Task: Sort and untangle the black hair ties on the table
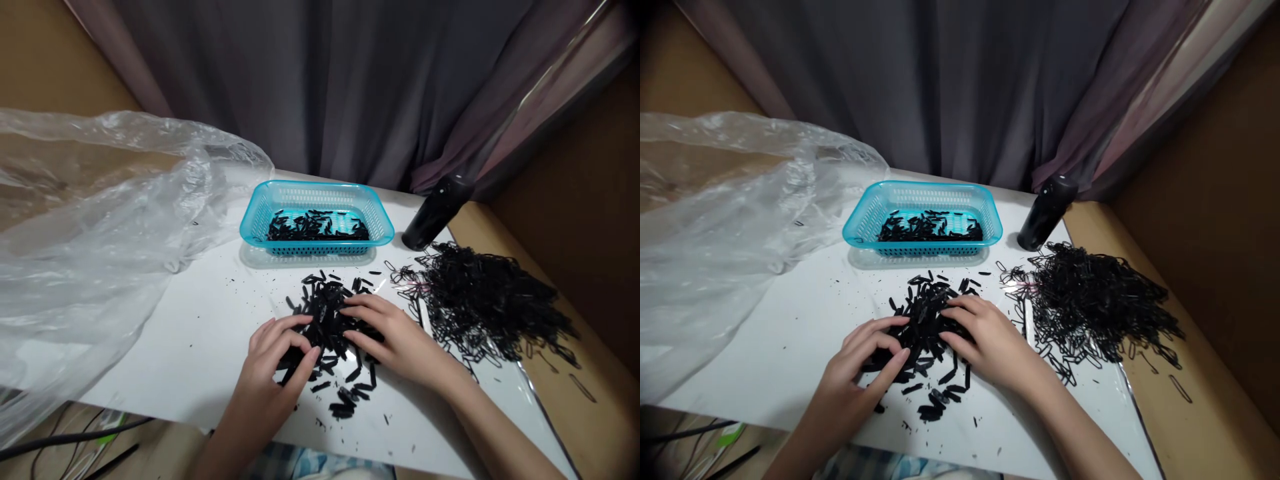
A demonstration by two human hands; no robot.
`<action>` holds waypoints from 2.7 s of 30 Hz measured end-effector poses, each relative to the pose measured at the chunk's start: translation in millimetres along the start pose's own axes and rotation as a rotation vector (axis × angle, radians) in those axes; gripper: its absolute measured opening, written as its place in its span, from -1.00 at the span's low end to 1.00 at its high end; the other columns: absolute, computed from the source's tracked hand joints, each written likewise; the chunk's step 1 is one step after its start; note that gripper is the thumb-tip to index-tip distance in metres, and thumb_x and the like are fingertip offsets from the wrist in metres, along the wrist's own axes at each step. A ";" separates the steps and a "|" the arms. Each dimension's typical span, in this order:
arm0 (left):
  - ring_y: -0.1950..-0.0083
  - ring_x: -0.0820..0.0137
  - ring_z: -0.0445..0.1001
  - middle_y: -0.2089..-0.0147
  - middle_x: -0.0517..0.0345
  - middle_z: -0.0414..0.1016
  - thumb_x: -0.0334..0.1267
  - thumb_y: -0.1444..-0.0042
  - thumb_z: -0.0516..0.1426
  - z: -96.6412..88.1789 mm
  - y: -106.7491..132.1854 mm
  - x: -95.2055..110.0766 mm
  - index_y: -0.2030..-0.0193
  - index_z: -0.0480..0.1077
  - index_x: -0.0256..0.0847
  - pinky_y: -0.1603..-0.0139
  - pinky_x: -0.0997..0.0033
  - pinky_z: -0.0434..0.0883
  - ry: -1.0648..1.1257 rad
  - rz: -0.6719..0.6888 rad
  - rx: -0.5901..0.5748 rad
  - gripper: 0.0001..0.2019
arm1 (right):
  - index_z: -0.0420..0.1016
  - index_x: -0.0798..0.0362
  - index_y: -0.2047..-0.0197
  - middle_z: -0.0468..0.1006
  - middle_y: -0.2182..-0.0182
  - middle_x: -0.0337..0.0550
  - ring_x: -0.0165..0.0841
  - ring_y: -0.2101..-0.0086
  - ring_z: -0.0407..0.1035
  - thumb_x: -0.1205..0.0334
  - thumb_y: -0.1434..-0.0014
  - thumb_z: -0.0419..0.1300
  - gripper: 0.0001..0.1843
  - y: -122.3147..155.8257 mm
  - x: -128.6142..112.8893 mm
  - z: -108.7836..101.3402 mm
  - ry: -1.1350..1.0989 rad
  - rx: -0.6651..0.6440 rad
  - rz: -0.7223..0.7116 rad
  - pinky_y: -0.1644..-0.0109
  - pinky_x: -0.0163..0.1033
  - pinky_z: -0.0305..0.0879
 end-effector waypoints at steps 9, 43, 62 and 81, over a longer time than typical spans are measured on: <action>-0.14 0.13 0.41 -0.06 0.06 0.50 -0.28 -0.27 0.09 1.3 2.5 -6.0 0.32 0.33 -0.07 -0.09 -0.02 0.32 0.015 -0.064 -0.014 -0.89 | 0.49 0.05 0.01 0.55 0.03 0.01 -0.15 0.03 0.47 0.14 -0.40 0.05 -0.74 15.8 43.4 -53.0 0.108 0.184 0.187 -0.08 0.01 0.42; -0.17 0.11 0.40 -0.15 -0.04 0.44 -0.22 -0.27 0.11 4.1 5.2 -13.2 0.21 0.37 -0.08 -0.12 -0.04 0.37 0.014 -0.099 -0.037 -0.95 | 0.48 0.03 0.21 0.58 0.16 0.01 -0.12 0.12 0.44 0.35 -0.35 0.08 -0.84 -12.7 48.2 -20.6 0.115 0.343 0.043 0.01 0.05 0.36; -0.03 0.21 0.52 0.04 0.14 0.60 -0.32 -0.23 0.14 -3.7 -1.0 0.6 0.32 0.45 -0.07 -0.15 0.05 0.31 0.004 0.040 0.057 -0.89 | 0.40 0.03 0.20 0.54 0.22 -0.08 -0.25 0.20 0.40 0.38 -0.32 0.09 -0.91 -1.1 -38.5 5.8 -0.189 0.252 -0.175 0.10 -0.10 0.37; -0.07 0.16 0.47 -0.02 0.09 0.55 -0.25 -0.27 0.09 -1.9 1.3 -6.4 0.31 0.39 -0.06 -0.12 -0.03 0.32 0.026 -0.078 -0.001 -0.88 | 0.50 0.05 0.27 0.55 0.27 -0.03 -0.12 0.24 0.48 0.13 -0.20 0.23 -0.84 58.0 58.2 -121.0 0.421 0.932 0.378 0.10 0.00 0.38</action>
Point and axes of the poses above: each hand's wrist, its own y-axis away from the middle knuckle, its own z-axis out of the palm, x = y × z, the point moved 6 cm from there along -y, towards the middle knuckle
